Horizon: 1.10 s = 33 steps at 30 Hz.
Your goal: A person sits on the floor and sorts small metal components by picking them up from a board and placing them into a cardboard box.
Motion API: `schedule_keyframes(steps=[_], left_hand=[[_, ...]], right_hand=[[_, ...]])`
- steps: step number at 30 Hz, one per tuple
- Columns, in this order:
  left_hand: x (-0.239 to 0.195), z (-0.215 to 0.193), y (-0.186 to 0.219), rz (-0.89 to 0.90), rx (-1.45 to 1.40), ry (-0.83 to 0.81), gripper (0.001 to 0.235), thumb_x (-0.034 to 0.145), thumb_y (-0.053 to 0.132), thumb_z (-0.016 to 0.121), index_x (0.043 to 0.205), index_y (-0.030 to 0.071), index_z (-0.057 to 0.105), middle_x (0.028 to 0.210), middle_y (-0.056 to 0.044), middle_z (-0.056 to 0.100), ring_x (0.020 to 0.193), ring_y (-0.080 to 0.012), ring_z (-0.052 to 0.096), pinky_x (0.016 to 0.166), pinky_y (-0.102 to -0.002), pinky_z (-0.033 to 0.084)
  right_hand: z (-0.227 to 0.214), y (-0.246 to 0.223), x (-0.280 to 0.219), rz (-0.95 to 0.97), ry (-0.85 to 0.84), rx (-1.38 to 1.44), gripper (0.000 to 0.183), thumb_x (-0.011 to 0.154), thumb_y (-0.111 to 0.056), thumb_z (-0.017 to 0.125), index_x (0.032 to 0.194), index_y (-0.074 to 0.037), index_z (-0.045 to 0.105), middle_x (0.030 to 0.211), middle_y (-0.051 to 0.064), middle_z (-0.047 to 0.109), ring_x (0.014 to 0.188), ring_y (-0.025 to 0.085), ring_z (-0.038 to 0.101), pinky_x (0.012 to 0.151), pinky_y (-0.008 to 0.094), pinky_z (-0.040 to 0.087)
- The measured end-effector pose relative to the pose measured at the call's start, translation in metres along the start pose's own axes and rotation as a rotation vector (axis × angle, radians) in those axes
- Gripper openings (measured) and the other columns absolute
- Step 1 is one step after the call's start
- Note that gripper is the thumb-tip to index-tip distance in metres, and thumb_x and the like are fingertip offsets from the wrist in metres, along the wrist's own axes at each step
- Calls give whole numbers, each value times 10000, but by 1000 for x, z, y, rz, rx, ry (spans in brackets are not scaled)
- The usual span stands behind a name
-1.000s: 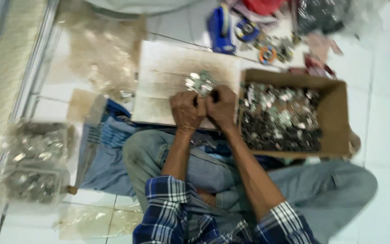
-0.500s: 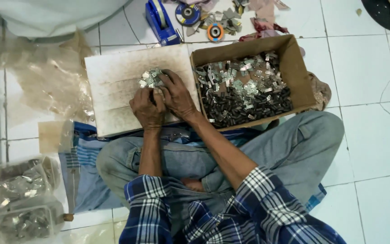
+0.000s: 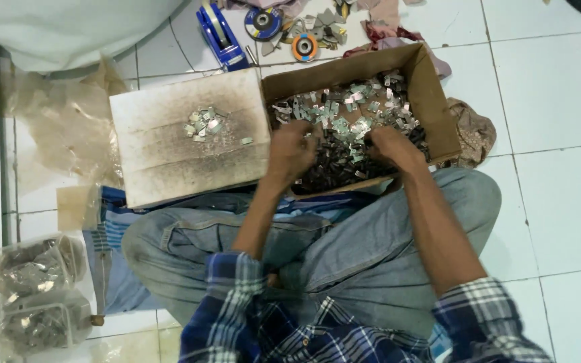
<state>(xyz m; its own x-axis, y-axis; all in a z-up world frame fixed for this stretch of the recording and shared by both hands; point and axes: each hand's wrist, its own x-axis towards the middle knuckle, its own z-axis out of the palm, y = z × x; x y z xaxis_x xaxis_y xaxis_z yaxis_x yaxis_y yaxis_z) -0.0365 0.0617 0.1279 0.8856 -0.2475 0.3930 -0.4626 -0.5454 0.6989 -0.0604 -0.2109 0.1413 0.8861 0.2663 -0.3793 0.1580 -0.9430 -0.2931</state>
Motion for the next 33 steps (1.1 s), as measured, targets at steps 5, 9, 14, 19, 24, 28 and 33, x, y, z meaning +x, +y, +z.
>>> schedule_keyframes(steps=[5,9,14,19,24,28,33], left_hand=[[-9,102,-8,123,317,-457,388,774,130,692,1159,90,681,1139,-159,664,1128,-409,621,951,-535,493],[-29,129,-25,104,477,-718,690,714,267,823,1358,133,613,1526,-135,509,1423,-405,448,1189,-639,303],[-26,65,6,-1,480,-718,409,853,197,674,1261,173,690,1465,-122,548,1353,-388,529,1143,-606,356],[-52,61,-10,-85,524,-717,377,924,226,584,1290,203,673,1486,-142,537,1370,-373,508,1085,-594,403],[-63,91,-48,-162,354,-706,463,873,292,626,1315,161,664,1462,-156,551,1379,-405,483,1051,-601,449],[-56,97,-58,-200,297,-690,429,779,260,738,1190,135,720,1322,-157,634,1258,-391,580,955,-536,549],[-52,71,-23,-315,226,-551,332,722,200,798,1023,60,774,1081,-245,675,1004,-401,696,783,-499,625]], right_hand=[[111,55,83,136,6,-133,146,903,-82,672,1028,-18,713,1036,204,745,1036,391,728,768,483,620],[195,126,110,-383,579,-245,149,976,-27,571,861,6,660,844,230,634,899,363,634,850,408,496],[145,65,90,14,30,13,344,862,-172,708,1103,73,698,1121,296,706,1110,458,671,908,533,588],[113,30,85,181,-319,142,91,926,-3,612,927,69,668,837,122,627,673,245,553,644,340,512],[37,-49,60,800,-227,635,638,1031,-461,420,1549,-94,483,1552,183,509,1441,319,473,1166,503,421],[76,6,87,147,102,92,358,883,-218,601,1089,60,693,994,304,730,1001,466,723,725,552,625],[129,50,121,2,151,36,480,817,-144,741,1293,-110,686,1153,223,686,1075,438,693,853,530,605]])
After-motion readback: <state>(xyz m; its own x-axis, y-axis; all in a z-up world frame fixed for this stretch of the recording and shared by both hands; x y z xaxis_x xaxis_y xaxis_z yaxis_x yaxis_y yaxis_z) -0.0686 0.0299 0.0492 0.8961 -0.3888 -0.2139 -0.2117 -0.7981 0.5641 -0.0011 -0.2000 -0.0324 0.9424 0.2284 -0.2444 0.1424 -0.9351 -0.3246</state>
